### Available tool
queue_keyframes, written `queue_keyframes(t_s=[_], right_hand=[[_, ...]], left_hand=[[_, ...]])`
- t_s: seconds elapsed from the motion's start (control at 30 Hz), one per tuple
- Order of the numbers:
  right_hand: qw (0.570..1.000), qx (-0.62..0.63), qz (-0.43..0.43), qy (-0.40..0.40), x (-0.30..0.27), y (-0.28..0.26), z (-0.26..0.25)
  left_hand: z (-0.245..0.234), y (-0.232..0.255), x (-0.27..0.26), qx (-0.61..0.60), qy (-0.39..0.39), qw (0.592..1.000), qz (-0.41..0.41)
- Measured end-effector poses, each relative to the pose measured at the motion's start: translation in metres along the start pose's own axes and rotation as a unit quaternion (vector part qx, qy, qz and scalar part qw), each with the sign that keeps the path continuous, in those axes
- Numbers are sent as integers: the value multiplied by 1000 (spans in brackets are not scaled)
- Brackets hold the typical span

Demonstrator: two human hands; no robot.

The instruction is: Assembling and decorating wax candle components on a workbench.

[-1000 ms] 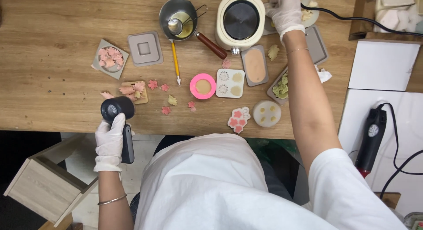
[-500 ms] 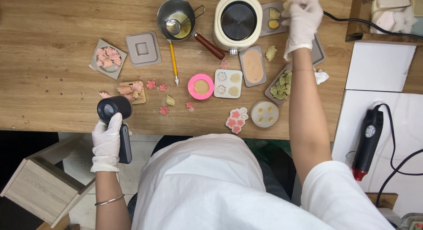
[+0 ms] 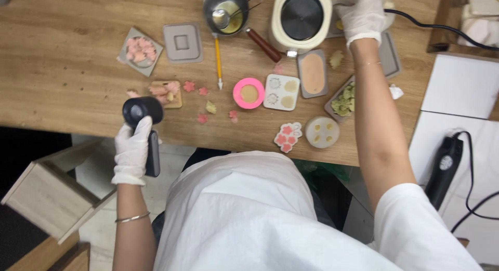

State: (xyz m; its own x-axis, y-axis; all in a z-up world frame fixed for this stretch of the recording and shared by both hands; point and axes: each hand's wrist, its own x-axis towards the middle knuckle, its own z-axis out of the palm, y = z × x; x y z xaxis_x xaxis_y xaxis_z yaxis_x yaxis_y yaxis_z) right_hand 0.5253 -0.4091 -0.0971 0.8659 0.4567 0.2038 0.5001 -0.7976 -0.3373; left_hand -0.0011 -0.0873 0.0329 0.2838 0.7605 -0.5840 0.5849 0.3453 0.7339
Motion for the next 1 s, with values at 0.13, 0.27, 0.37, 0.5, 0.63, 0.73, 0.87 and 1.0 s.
queue_keyframes(t_s=[0.13,0.27,0.37,0.5,0.63,0.73,0.87,1.0], right_hand=[[998,-43,29,-34,3,13,28],[999,5,34,32,6,26,27],[933,312,153,91,-5,50,19],[802,531,270,52,-73,-75,-95],[705,657,239,-119,-128,-214,-132],[607,691,278,-278,-151,-282,-105],[656,556,288,-422,-179,-318,-23],[698,515,277,-413,-194,-331,33]], left_hand=[[-8,-3,-4,-28,-15,999,18],[-10,-9,-3,-26,-21,999,8],[-13,-12,5,-36,-26,999,-1],[-16,-22,17,-63,-36,997,-1],[-17,-22,30,-84,-60,995,1],[-16,-20,40,-83,-71,994,-1],[-23,-16,47,-82,-95,992,0],[-32,-19,59,-81,-122,989,11]])
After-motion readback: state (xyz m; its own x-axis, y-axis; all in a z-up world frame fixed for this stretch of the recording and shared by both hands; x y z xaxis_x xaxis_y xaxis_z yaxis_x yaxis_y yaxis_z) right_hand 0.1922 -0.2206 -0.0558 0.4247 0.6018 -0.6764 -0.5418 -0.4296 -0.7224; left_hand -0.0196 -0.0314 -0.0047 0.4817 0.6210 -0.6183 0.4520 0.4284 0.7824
